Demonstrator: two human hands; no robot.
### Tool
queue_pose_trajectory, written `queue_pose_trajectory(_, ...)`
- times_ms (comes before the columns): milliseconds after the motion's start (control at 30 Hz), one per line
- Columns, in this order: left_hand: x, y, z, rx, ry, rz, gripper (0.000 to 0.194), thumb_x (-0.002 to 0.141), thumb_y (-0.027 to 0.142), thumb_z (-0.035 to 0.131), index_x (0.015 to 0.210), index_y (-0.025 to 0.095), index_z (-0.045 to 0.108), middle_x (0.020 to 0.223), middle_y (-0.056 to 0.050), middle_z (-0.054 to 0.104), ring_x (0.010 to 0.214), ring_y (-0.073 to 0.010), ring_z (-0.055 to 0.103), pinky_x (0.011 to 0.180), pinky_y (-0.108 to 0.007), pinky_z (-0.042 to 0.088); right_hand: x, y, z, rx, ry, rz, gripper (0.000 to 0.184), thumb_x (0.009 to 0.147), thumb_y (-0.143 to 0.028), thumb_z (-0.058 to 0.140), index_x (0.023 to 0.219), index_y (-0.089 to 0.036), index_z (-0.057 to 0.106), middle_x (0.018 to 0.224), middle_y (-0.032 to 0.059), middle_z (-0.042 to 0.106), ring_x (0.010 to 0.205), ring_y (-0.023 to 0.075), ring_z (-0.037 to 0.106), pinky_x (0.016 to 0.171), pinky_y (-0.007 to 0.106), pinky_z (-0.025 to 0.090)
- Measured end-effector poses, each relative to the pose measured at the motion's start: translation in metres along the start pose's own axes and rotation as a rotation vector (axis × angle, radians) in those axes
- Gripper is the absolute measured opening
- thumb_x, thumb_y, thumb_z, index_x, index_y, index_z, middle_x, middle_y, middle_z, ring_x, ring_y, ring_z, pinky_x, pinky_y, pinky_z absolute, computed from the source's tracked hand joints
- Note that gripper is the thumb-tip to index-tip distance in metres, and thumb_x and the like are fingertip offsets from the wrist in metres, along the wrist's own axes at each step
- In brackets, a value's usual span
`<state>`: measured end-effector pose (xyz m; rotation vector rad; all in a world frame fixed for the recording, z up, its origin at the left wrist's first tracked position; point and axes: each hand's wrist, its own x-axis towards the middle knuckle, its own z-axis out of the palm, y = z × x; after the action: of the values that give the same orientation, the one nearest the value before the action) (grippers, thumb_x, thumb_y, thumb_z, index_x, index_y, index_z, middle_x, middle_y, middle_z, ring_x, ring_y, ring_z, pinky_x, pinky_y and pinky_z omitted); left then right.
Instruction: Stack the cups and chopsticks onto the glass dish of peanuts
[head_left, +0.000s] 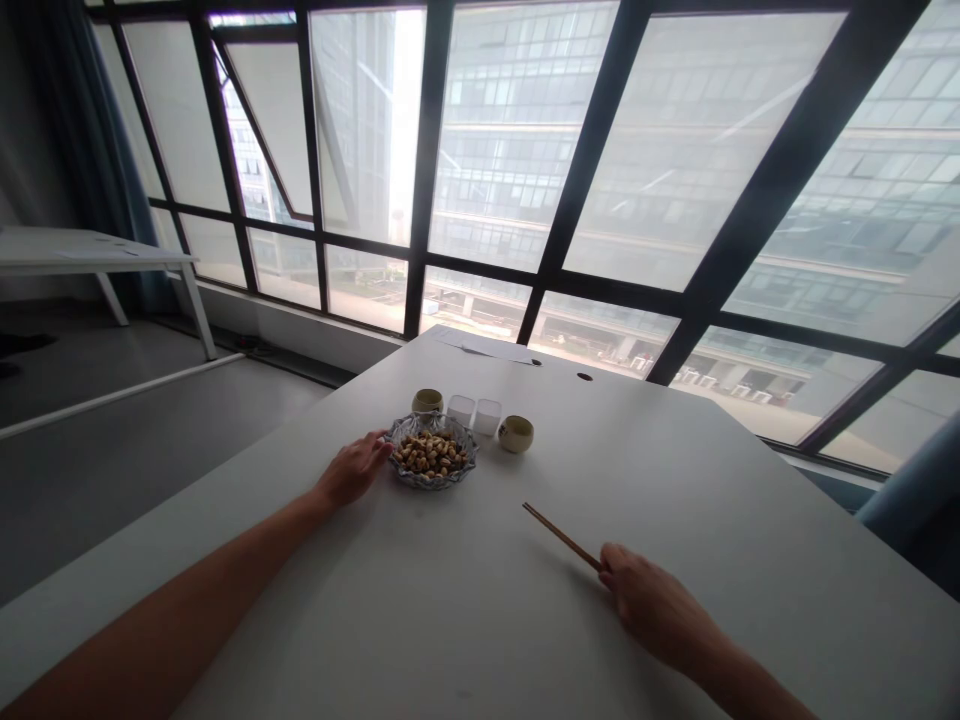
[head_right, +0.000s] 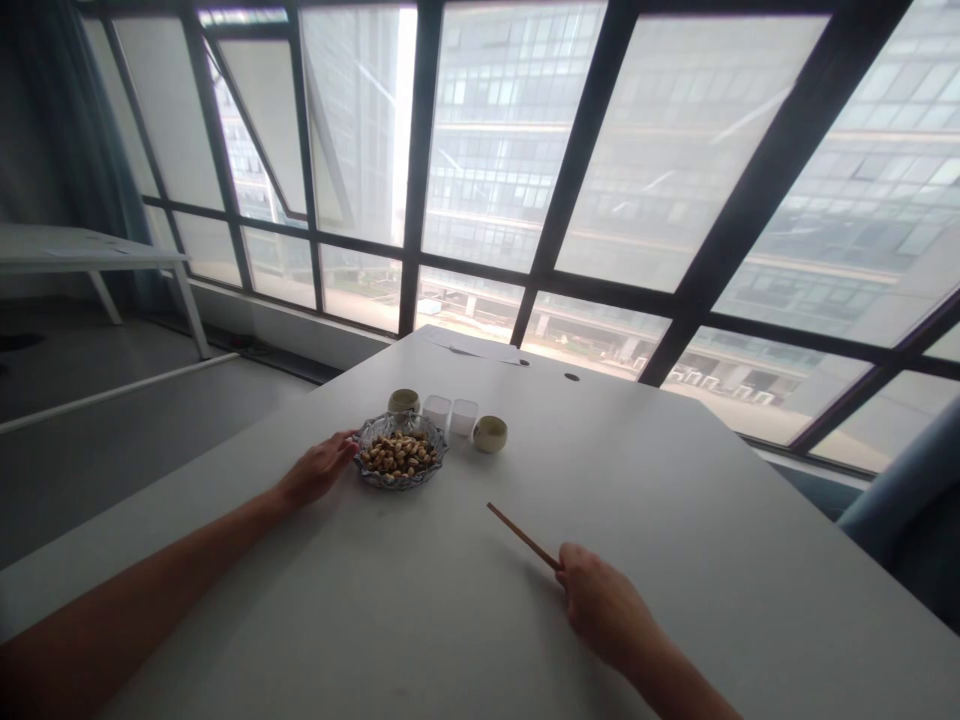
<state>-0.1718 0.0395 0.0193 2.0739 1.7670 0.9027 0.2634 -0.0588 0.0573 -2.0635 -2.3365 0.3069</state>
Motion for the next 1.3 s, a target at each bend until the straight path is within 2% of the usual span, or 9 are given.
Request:
queue_pose_trajectory(100, 0.000, -0.001, 0.001, 0.009, 0.008, 0.003, 0.065, 0.093, 0.060, 0.025, 0.133, 0.016, 0.049, 0.120, -0.014, 0.068, 0.117, -0.0300, 0.061, 0.100, -0.043, 0.045, -0.001, 0.011, 0.005, 0.302, 0.185, -0.027, 0.017, 0.094, -0.027, 0.037, 0.079, -0.022, 0.043, 0.060, 0.0012, 0.054, 0.053, 0.0168, 0.050, 0.055, 0.027, 0.035)
queue_pose_trajectory(267, 0.002, -0.003, 0.003, 0.005, 0.017, 0.012, 0.064, 0.093, 0.061, 0.025, 0.132, 0.016, 0.050, 0.118, -0.013, 0.069, 0.114, -0.0294, 0.063, 0.099, -0.042, 0.046, 0.000, 0.028, -0.002, 0.991, 0.519, -0.108, 0.055, 0.084, -0.072, 0.051, 0.063, -0.024, 0.035, 0.051, -0.0068, 0.029, 0.043, 0.0102, 0.026, 0.041, 0.023, 0.025)
queue_pose_trajectory(433, 0.002, -0.005, 0.004, 0.002, 0.014, 0.018, 0.064, 0.093, 0.061, 0.025, 0.132, 0.016, 0.050, 0.120, -0.013, 0.068, 0.117, -0.0292, 0.061, 0.100, -0.042, 0.044, 0.004, 0.023, 0.004, 1.418, 0.523, -0.109, 0.068, 0.080, -0.071, 0.062, 0.053, -0.023, 0.023, 0.050, -0.0091, 0.018, 0.041, 0.0062, 0.018, 0.038, 0.022, 0.021)
queue_pose_trajectory(600, 0.002, -0.006, 0.006, 0.019, 0.028, 0.015, 0.061, 0.094, 0.060, 0.026, 0.131, 0.018, 0.051, 0.121, -0.013, 0.068, 0.117, -0.0287, 0.061, 0.100, -0.041, 0.044, 0.013, 0.027, 0.046, 1.335, 0.423, -0.005, 0.069, 0.075, -0.074, 0.065, 0.049, -0.023, 0.026, 0.045, -0.0079, 0.020, 0.039, 0.0058, 0.020, 0.037, 0.022, 0.017)
queue_pose_trajectory(700, 0.002, -0.006, 0.006, 0.030, 0.032, 0.019, 0.060, 0.094, 0.059, 0.025, 0.130, 0.019, 0.051, 0.119, -0.012, 0.069, 0.115, -0.0282, 0.062, 0.099, -0.041, 0.045, 0.015, 0.026, 0.053, 1.318, 0.387, 0.005, 0.070, 0.074, -0.075, 0.064, 0.049, -0.023, 0.024, 0.046, -0.0081, 0.019, 0.040, 0.0054, 0.019, 0.038, 0.022, 0.016)
queue_pose_trajectory(900, 0.002, -0.005, 0.006, 0.035, 0.037, 0.020, 0.058, 0.094, 0.058, 0.027, 0.130, 0.019, 0.052, 0.118, -0.012, 0.069, 0.114, -0.0286, 0.062, 0.101, -0.043, 0.044, 0.020, 0.012, 0.035, 1.251, 0.250, -0.023, 0.072, 0.066, -0.080, 0.066, 0.050, -0.024, 0.023, 0.044, -0.0092, 0.017, 0.039, 0.0042, 0.016, 0.038, 0.022, 0.013)
queue_pose_trajectory(1100, 0.002, -0.004, 0.005, 0.045, 0.028, 0.022, 0.055, 0.095, 0.055, 0.028, 0.131, 0.020, 0.051, 0.118, -0.012, 0.069, 0.116, -0.0275, 0.061, 0.101, -0.042, 0.044, 0.029, -0.005, 0.036, 1.174, 0.152, 0.004, 0.071, 0.064, -0.082, 0.065, 0.052, -0.025, 0.024, 0.044, -0.0095, 0.019, 0.040, 0.0043, 0.015, 0.038, 0.022, 0.012)
queue_pose_trajectory(1233, 0.001, -0.002, 0.004, 0.044, 0.024, 0.015, 0.056, 0.095, 0.054, 0.028, 0.131, 0.019, 0.051, 0.117, -0.013, 0.069, 0.115, -0.0282, 0.061, 0.102, -0.043, 0.043, 0.051, -0.051, 0.012, 1.013, 0.227, -0.036, 0.064, 0.073, -0.084, 0.049, 0.057, -0.023, 0.036, 0.045, -0.0068, 0.029, 0.040, 0.0078, 0.024, 0.038, 0.022, 0.019)
queue_pose_trajectory(1300, 0.001, -0.002, 0.004, 0.044, 0.025, 0.010, 0.055, 0.095, 0.053, 0.028, 0.131, 0.019, 0.052, 0.117, -0.013, 0.069, 0.114, -0.0284, 0.061, 0.102, -0.044, 0.043, 0.065, -0.085, -0.006, 0.817, 0.279, -0.171, 0.052, 0.088, -0.068, 0.044, 0.076, -0.019, 0.052, 0.053, -0.0025, 0.044, 0.045, 0.0126, 0.039, 0.044, 0.024, 0.030)
